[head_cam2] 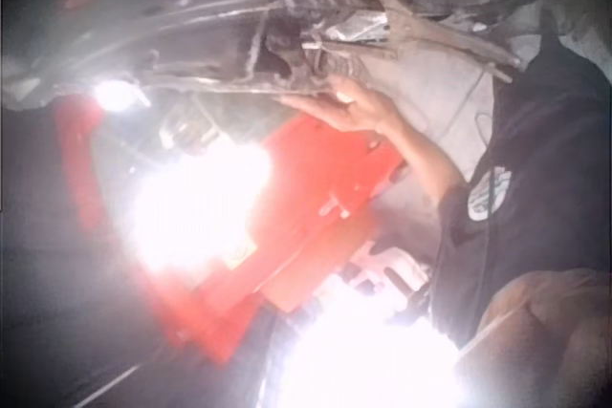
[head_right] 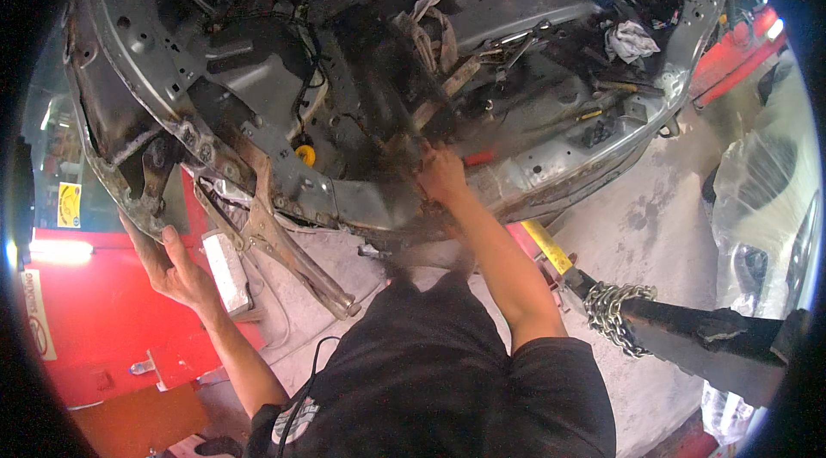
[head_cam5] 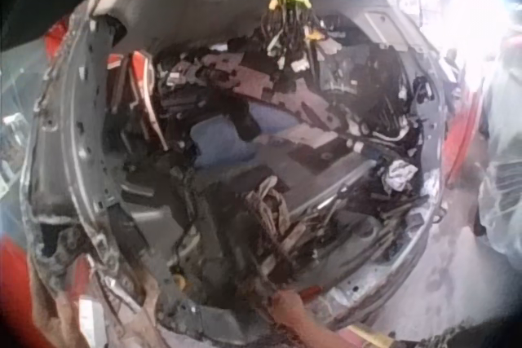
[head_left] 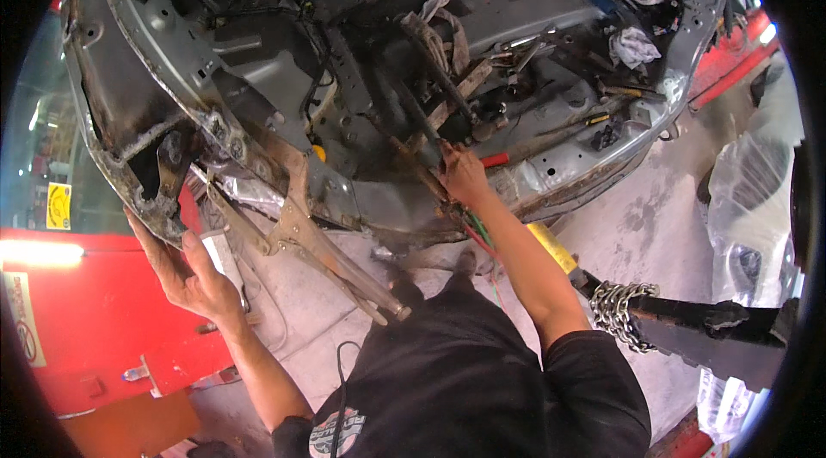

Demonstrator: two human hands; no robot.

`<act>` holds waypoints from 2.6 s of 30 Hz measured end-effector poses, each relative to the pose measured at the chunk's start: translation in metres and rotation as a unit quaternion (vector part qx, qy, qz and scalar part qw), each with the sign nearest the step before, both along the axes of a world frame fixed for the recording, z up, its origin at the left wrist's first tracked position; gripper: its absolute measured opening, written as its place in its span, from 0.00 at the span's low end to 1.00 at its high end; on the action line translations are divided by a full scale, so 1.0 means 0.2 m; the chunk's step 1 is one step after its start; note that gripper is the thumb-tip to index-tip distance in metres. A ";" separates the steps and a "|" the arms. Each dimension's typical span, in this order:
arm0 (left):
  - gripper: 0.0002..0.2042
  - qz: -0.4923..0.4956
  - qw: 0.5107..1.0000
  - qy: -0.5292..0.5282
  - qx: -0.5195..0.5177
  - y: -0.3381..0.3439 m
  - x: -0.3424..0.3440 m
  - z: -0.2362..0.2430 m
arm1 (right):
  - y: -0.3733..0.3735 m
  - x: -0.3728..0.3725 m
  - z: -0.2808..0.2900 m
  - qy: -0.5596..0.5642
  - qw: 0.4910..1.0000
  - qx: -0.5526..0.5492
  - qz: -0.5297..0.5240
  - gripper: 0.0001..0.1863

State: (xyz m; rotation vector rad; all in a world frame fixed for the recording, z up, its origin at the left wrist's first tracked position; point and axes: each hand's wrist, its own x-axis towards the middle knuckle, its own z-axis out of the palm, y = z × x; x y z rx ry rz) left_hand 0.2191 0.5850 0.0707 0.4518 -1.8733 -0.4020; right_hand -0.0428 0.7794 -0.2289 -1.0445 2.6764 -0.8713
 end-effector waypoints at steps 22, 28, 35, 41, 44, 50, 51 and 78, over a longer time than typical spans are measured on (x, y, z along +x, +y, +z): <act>0.29 0.049 0.996 -0.028 -0.067 -0.02 0.02 0.01 | 0.05 -0.05 -0.12 -0.012 0.999 0.026 0.015 0.42; 0.30 0.000 0.997 0.003 -0.083 -0.05 -0.03 -0.02 | 0.21 0.02 -0.05 -0.028 0.999 -0.043 -0.017 0.32; 0.29 0.000 0.996 0.009 -0.088 -0.05 -0.03 -0.02 | 0.38 -0.10 -0.15 0.157 0.975 -0.115 0.106 0.13; 0.29 0.027 0.999 0.040 -0.011 -0.02 -0.02 -0.03 | 0.63 -0.52 -0.13 0.052 0.987 -0.096 -0.114 0.12; 0.31 0.071 0.996 0.046 0.013 -0.03 -0.01 -0.04 | 0.74 -0.76 -0.08 0.041 0.987 -0.091 -0.128 0.12; 0.32 0.054 0.994 0.079 0.056 0.03 -0.05 -0.01 | 0.66 -0.96 -0.08 0.063 0.977 -0.160 -0.128 0.14; 0.31 0.041 0.993 0.086 0.063 0.06 -0.08 0.00 | 0.64 -0.97 -0.12 0.066 0.989 -0.064 -0.115 0.14; 0.36 0.031 0.996 0.022 0.077 0.04 0.00 0.04 | -0.14 -0.43 -0.42 -0.171 0.968 -0.108 0.148 0.43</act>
